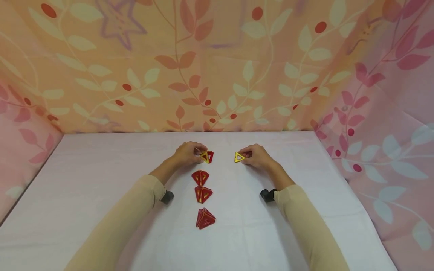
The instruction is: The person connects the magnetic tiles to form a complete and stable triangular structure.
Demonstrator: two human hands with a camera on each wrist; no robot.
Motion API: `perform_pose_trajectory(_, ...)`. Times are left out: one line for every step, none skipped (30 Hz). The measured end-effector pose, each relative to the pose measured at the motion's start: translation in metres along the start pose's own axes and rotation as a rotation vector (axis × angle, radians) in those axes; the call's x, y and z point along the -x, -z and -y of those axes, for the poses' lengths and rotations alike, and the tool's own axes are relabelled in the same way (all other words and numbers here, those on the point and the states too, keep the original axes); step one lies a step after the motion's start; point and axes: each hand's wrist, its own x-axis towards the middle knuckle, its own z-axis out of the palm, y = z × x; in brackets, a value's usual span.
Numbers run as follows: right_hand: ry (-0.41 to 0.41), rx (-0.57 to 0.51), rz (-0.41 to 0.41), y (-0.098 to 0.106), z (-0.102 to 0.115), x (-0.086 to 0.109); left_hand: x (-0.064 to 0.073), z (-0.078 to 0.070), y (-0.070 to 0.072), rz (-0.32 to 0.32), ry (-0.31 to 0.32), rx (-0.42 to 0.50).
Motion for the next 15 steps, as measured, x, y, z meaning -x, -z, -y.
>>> perform_pose_trajectory(-0.002,0.001,0.001,-0.001,0.002,-0.001,0.000,0.000,0.000,0.000,-0.002,-0.001)
perform_pose_trajectory(-0.001,0.000,0.003,-0.002,0.004,-0.002,0.000,0.000,0.000,-0.001,-0.003,-0.002)
perform_pose_trajectory(-0.001,0.000,0.006,-0.003,0.006,-0.003,-0.001,0.001,0.000,0.000,-0.005,-0.003)
perform_pose_trajectory(0.001,-0.001,0.008,-0.005,0.008,-0.004,-0.001,0.001,0.000,0.000,-0.005,-0.004)
perform_pose_trajectory(0.003,-0.001,0.008,-0.006,0.010,-0.005,-0.001,0.000,0.000,0.001,-0.005,-0.004)
perform_pose_trajectory(0.006,-0.002,0.009,-0.007,0.012,-0.006,0.000,0.000,0.000,0.002,-0.003,-0.004)
perform_pose_trajectory(0.010,-0.003,0.009,-0.008,0.014,-0.006,0.000,0.000,0.000,0.003,-0.002,-0.005)
perform_pose_trajectory(0.016,-0.006,0.012,-0.008,0.016,-0.007,0.000,0.000,0.000,0.004,0.000,-0.004)
perform_pose_trajectory(0.017,-0.009,0.014,-0.009,0.017,-0.007,0.000,0.000,0.000,0.006,0.003,-0.003)
perform_pose_trajectory(0.020,-0.010,0.016,-0.010,0.019,-0.008,0.000,-0.001,0.001,0.007,0.006,-0.002)
perform_pose_trajectory(0.021,-0.009,0.019,-0.011,0.020,-0.008,0.000,-0.001,0.001,0.009,0.008,0.000)
perform_pose_trajectory(0.019,-0.009,0.022,-0.012,0.021,-0.009,0.000,-0.001,0.001,0.011,0.010,0.001)
perform_pose_trajectory(0.015,-0.009,0.025,-0.013,0.023,-0.010,0.000,-0.001,0.001,0.011,0.013,0.001)
perform_pose_trajectory(0.011,-0.006,0.027,-0.014,0.024,-0.010,0.000,-0.001,0.001,0.011,0.014,0.002)
perform_pose_trajectory(0.007,-0.003,0.029,-0.015,0.024,-0.011,0.000,-0.001,0.001,0.011,0.015,0.000)
